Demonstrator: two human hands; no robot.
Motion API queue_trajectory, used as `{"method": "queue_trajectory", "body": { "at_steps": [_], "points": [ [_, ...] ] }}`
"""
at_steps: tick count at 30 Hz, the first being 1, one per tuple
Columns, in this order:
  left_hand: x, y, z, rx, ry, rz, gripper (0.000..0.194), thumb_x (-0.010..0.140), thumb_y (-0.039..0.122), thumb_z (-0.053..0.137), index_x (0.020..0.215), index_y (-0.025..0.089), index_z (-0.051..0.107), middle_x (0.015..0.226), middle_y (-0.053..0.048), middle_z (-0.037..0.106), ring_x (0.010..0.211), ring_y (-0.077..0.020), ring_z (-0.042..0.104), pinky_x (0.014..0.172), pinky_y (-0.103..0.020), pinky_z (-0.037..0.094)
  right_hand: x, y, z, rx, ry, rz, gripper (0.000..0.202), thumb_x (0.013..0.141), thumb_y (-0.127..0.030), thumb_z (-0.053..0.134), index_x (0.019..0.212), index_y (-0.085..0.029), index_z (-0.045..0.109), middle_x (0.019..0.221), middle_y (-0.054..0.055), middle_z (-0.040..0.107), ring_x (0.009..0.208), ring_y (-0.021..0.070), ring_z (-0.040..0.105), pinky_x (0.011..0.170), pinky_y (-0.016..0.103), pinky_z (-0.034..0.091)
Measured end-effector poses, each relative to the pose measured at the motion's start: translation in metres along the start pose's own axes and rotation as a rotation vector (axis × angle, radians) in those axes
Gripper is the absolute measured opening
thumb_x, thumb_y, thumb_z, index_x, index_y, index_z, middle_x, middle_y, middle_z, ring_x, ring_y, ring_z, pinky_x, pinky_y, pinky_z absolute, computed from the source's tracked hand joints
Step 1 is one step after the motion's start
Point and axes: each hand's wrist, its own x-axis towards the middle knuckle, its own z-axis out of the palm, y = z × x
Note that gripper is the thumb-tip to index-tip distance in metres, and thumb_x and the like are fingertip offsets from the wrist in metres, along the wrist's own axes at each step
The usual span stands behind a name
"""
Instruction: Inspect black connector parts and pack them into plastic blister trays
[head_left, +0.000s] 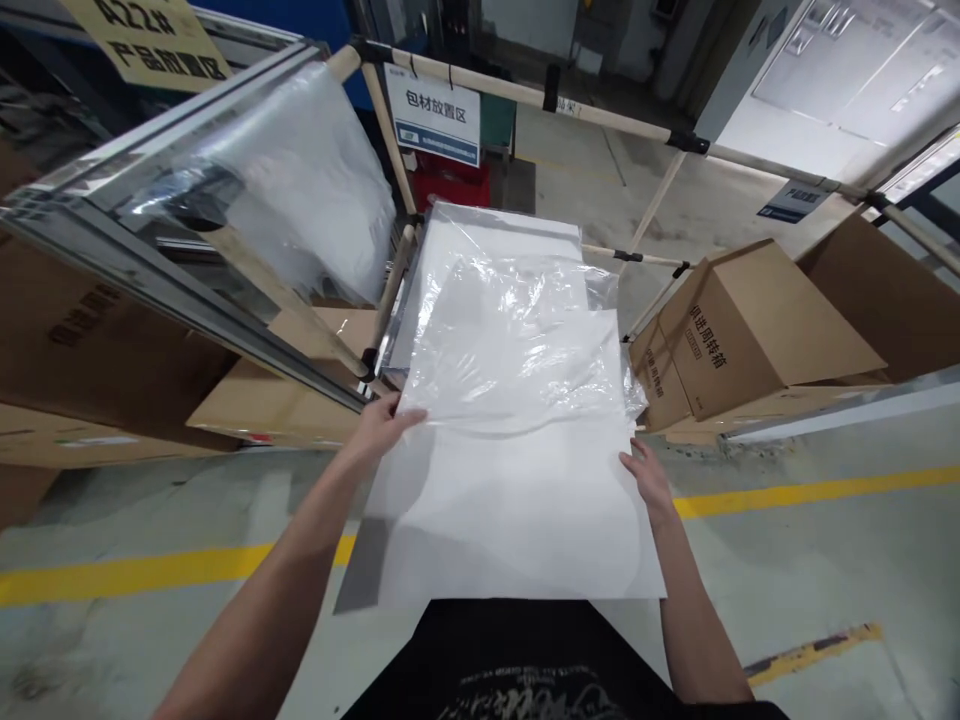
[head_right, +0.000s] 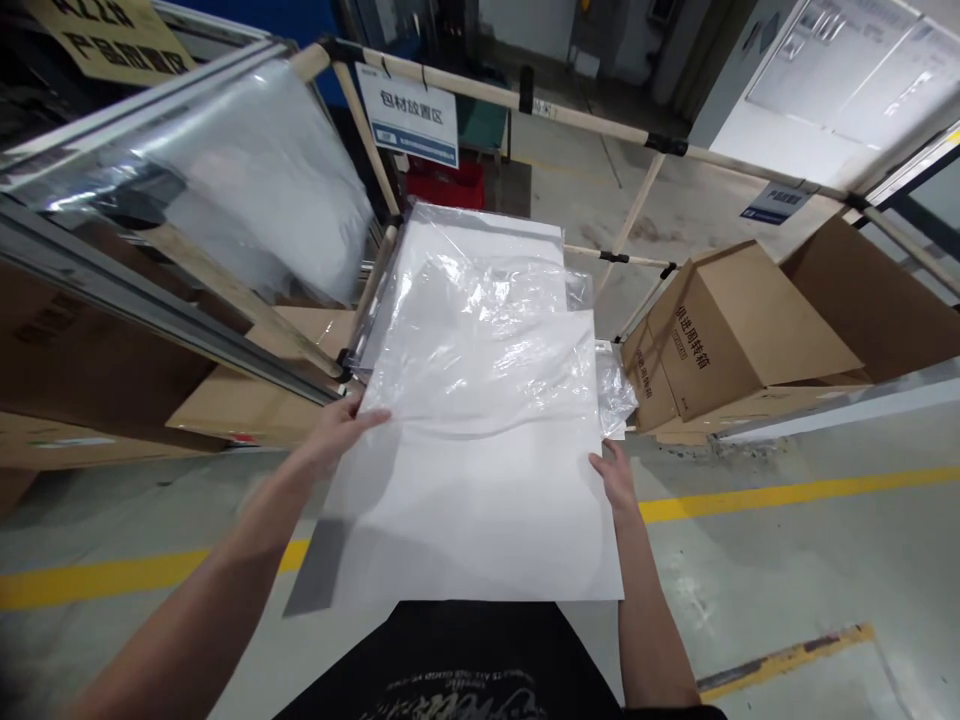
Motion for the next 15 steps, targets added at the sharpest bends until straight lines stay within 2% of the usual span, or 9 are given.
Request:
{"method": "queue_trajectory", "body": {
  "at_steps": [2, 4, 6, 8, 10, 11, 13, 15],
  "points": [
    [-0.003, -0.009, -0.007, 0.062, -0.071, -0.096, 0.055, 0.038, 0.04, 0.096, 0.081, 0.013, 0.076, 0.073, -0.006, 0.074, 0.059, -0.02, 0.063, 0.053, -0.026, 0.048, 0.005, 0.006, -0.008, -0.028, -0.001, -0.011, 0.085, 0.062, -0.035, 0.095, 0.139, -0.024, 0.061, 0.079, -0.001, 0.078, 0.074, 0.0223, 0.074, 0.064, 0.03, 0.059],
    [-0.003, -0.014, -0.012, 0.069, -0.085, -0.108, 0.056, 0.035, 0.037, 0.097, 0.081, 0.013, 0.075, 0.075, -0.007, 0.075, 0.061, -0.0201, 0.064, 0.053, -0.026, 0.049, 0.013, 0.004, -0.015, -0.02, -0.08, 0.0, 0.097, 0.064, -0.036, 0.094, 0.151, -0.027, 0.052, 0.081, -0.003, 0.078, 0.07, 0.0199, 0.073, 0.059, 0.027, 0.057],
    [0.002, -0.014, -0.014, 0.018, -0.081, -0.109, 0.058, 0.036, 0.037, 0.097, 0.084, 0.014, 0.075, 0.077, -0.005, 0.075, 0.062, -0.0186, 0.064, 0.053, -0.025, 0.049, 0.027, -0.005, -0.017, -0.014, -0.16, 0.056, 0.098, 0.065, -0.042, 0.092, 0.153, -0.031, 0.048, 0.085, -0.005, 0.077, 0.059, 0.0149, 0.067, 0.052, 0.023, 0.052],
    [0.011, -0.01, -0.011, -0.063, -0.06, -0.127, 0.057, 0.042, 0.045, 0.095, 0.085, 0.016, 0.072, 0.072, -0.003, 0.072, 0.056, -0.0164, 0.06, 0.049, -0.024, 0.046, 0.047, -0.02, -0.012, -0.043, -0.214, 0.128, 0.09, 0.07, -0.056, 0.085, 0.149, -0.032, 0.05, 0.089, -0.005, 0.076, 0.05, 0.0118, 0.06, 0.047, 0.023, 0.047],
    [0.021, -0.005, -0.004, -0.118, -0.016, -0.136, 0.055, 0.049, 0.056, 0.09, 0.081, 0.018, 0.067, 0.063, 0.0, 0.065, 0.05, -0.0149, 0.056, 0.045, -0.025, 0.044, 0.068, -0.035, 0.002, -0.143, -0.226, 0.134, 0.079, 0.074, -0.071, 0.075, 0.139, -0.029, 0.058, 0.086, -0.003, 0.075, 0.047, 0.0117, 0.056, 0.047, 0.024, 0.045],
    [0.025, -0.003, 0.001, -0.12, 0.008, -0.128, 0.055, 0.051, 0.059, 0.088, 0.079, 0.018, 0.064, 0.059, 0.002, 0.061, 0.048, -0.0141, 0.053, 0.044, -0.024, 0.042, 0.078, -0.042, 0.011, -0.211, -0.204, 0.078, 0.071, 0.076, -0.074, 0.072, 0.128, -0.027, 0.064, 0.081, -0.003, 0.073, 0.048, 0.012, 0.054, 0.049, 0.025, 0.044],
    [0.033, 0.006, 0.01, -0.102, 0.038, -0.091, 0.054, 0.051, 0.059, 0.088, 0.075, 0.02, 0.059, 0.056, 0.003, 0.057, 0.046, -0.0127, 0.05, 0.042, -0.023, 0.04, 0.093, -0.054, 0.033, -0.323, -0.132, -0.092, 0.054, 0.076, -0.072, 0.075, 0.096, -0.022, 0.068, 0.067, -0.005, 0.063, 0.052, 0.0117, 0.049, 0.053, 0.025, 0.043],
    [0.037, 0.025, 0.016, -0.076, 0.046, -0.041, 0.055, 0.048, 0.052, 0.093, 0.074, 0.02, 0.056, 0.057, 0.004, 0.058, 0.047, -0.0115, 0.049, 0.041, -0.02, 0.037, 0.098, -0.069, 0.05, -0.362, -0.092, -0.225, 0.049, 0.073, -0.066, 0.081, 0.071, -0.022, 0.059, 0.057, -0.006, 0.051, 0.056, 0.0115, 0.043, 0.055, 0.026, 0.041]
  ]
}}
